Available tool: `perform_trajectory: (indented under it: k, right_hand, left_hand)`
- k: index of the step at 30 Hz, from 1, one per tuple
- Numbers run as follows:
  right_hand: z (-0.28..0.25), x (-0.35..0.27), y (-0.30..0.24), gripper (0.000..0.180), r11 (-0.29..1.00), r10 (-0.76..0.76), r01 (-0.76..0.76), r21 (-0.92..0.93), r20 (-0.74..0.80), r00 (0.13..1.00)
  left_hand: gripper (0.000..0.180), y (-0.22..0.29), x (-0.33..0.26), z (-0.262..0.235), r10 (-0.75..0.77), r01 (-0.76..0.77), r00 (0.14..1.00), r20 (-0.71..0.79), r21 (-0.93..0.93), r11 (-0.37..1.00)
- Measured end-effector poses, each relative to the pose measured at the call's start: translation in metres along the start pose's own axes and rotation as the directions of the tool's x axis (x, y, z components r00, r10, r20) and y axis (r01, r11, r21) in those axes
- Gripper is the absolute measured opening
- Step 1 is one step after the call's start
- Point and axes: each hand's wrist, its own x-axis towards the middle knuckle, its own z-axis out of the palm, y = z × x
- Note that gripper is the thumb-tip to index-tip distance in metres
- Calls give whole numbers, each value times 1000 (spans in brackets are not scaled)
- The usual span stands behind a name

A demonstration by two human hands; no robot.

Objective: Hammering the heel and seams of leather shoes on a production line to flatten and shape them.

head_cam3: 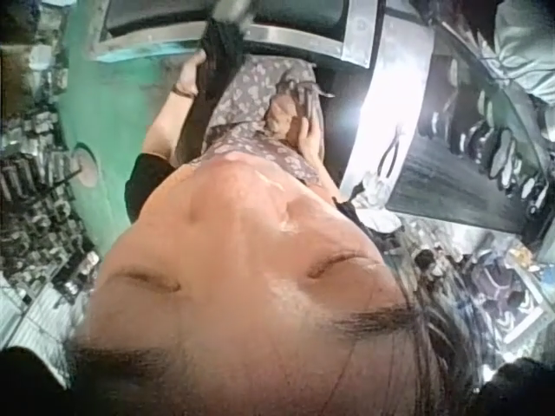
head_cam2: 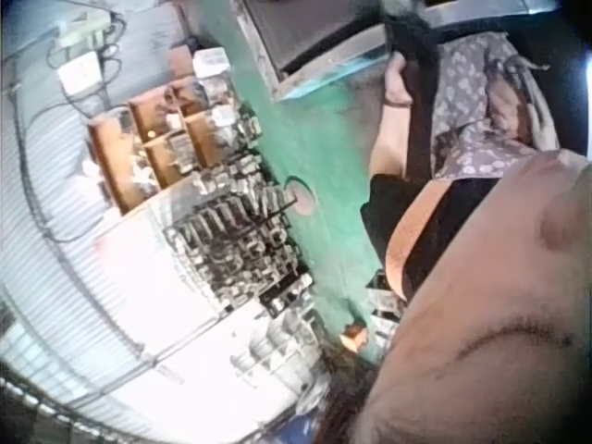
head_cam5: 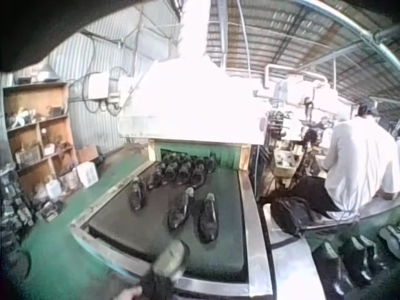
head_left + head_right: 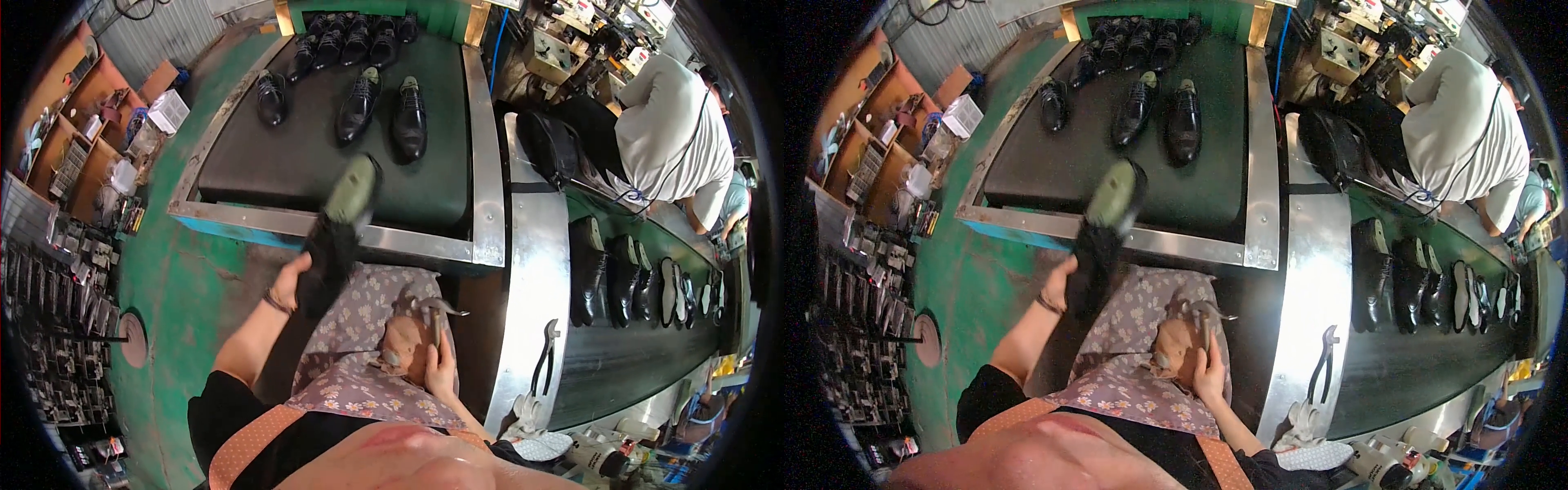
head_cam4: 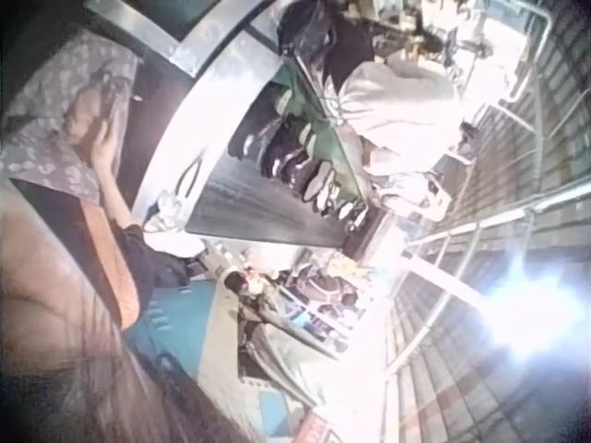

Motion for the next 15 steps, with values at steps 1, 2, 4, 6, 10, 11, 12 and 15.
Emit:
perform_trajectory:
  k: [1, 2, 4, 6, 10, 11, 12, 15]
  right_hand:
    - [3, -2, 9, 48, 1000, 9, -8, -3, 35, 999]
    - [7, 0, 12, 48, 1000, 8, -7, -7, 85, 996]
    - [5, 8, -3, 48, 1000, 14, -12, -12, 101, 995]
    - [7, 10, 5, 47, 993, 110, -102, -54, 188, 976]
    - [10, 13, 14, 45, 989, 133, -144, 41, 195, 972]
    - [11, 11, 24, 46, 997, 69, -75, 33, 149, 986]
    - [12, 11, 32, 46, 991, 114, -122, 47, 150, 982]
    - [6, 10, 11, 44, 987, 160, -162, 3, 169, 973]
  left_hand:
    - [51, 28, 15, 22, 17, -9, 996, 86, -92, 996]
    - [49, 58, 40, 12, 72, -58, 993, 98, -140, 988]
    - [48, 119, 73, 45, 239, -254, 952, 190, 54, 966]
    - [50, 177, 126, 19, 474, -478, 876, 88, 26, 878]
    - [49, 212, 217, -34, 527, -604, 746, -408, -78, 793]
    - [49, 197, 238, -32, 549, -579, 724, -418, 63, 813]
    - [49, 174, 255, -29, 571, -543, 703, -423, 200, 816]
    - [55, 131, 272, -22, 818, -357, 554, -153, 844, 399]
